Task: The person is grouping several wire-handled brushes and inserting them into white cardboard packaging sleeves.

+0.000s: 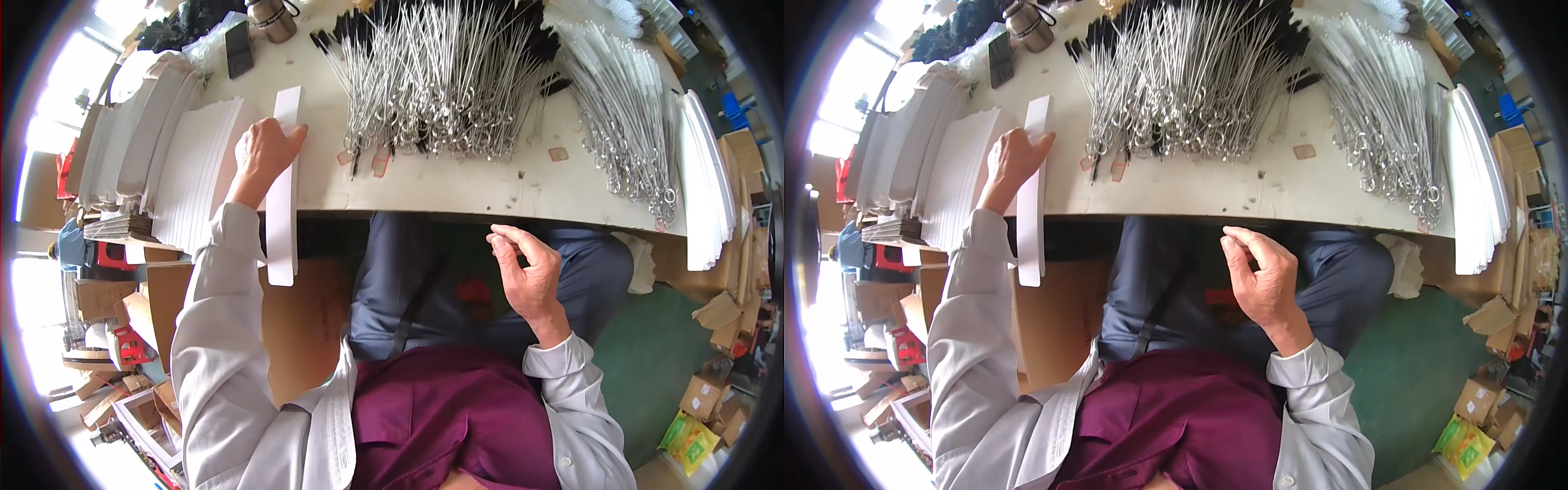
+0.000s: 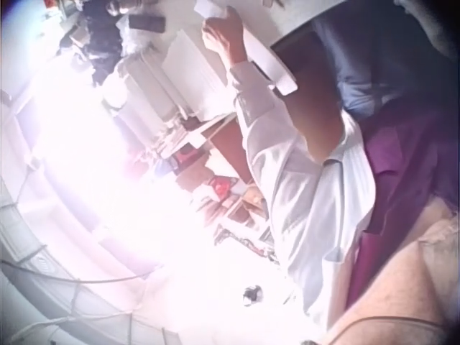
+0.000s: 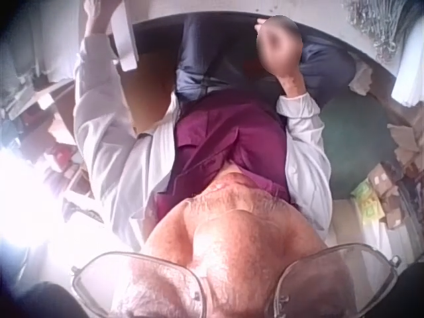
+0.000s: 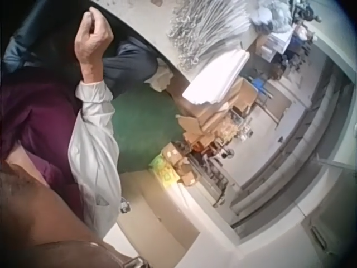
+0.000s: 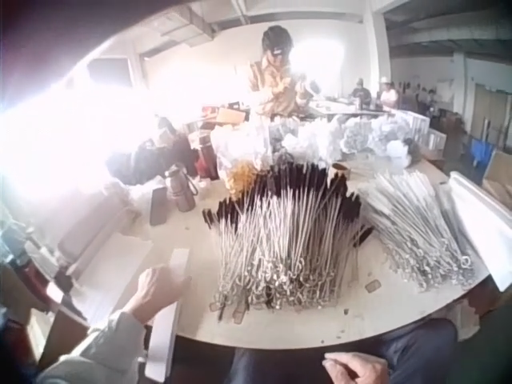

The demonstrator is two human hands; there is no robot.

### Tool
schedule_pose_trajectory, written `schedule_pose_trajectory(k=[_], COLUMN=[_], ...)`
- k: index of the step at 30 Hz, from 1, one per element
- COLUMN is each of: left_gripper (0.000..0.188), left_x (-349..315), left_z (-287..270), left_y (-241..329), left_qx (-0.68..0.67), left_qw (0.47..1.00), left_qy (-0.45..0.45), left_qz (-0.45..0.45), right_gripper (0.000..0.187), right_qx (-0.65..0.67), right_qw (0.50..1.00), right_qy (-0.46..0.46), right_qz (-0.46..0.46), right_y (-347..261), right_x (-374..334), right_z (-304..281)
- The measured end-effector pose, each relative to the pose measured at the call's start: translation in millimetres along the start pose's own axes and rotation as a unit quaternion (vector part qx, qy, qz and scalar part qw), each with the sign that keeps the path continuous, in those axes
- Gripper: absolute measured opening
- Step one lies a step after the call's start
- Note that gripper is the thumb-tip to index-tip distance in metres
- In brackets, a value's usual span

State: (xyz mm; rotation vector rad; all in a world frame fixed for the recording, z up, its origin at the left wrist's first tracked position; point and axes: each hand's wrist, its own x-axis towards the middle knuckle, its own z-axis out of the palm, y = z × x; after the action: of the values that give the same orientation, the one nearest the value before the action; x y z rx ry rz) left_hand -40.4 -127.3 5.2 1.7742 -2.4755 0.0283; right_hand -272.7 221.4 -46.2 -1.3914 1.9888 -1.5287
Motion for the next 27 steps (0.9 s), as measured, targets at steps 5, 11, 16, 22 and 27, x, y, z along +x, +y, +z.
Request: schedule_pose_trajectory(k=[5, 11, 16, 22, 27], left_gripper=[0.052, 0.031, 0.02, 0.009, 0.008], left_x=[8, -19, -6, 5, 3], left_z=[-4, -27, -25, -25, -50], left_y=[20, 95, 131, 134, 143], left_qx=[0.04, -0.214, -0.236, -0.307, -0.409], left_qw=[0.998, 0.923, 0.903, 0.883, 0.862], left_qy=[0.024, 0.097, 0.033, 0.035, 0.053], left_qz=[0.03, 0.304, 0.358, 0.354, 0.294], right_gripper=[0.014, 0.014, 0.014, 0.015, 0.013], right_qx=[-0.053, -0.08, -0.078, -0.038, -0.045], right_qw=[0.998, 0.993, 0.993, 0.997, 0.994], right_qy=[0.042, 0.078, 0.082, 0.065, 0.058], right_qz=[-0.015, -0.02, -0.017, 0.028, -0.079], right_y=[9, 32, 44, 37, 8], right_x=[17, 36, 40, 42, 83], right_z=[-23, -28, -21, -27, -18])
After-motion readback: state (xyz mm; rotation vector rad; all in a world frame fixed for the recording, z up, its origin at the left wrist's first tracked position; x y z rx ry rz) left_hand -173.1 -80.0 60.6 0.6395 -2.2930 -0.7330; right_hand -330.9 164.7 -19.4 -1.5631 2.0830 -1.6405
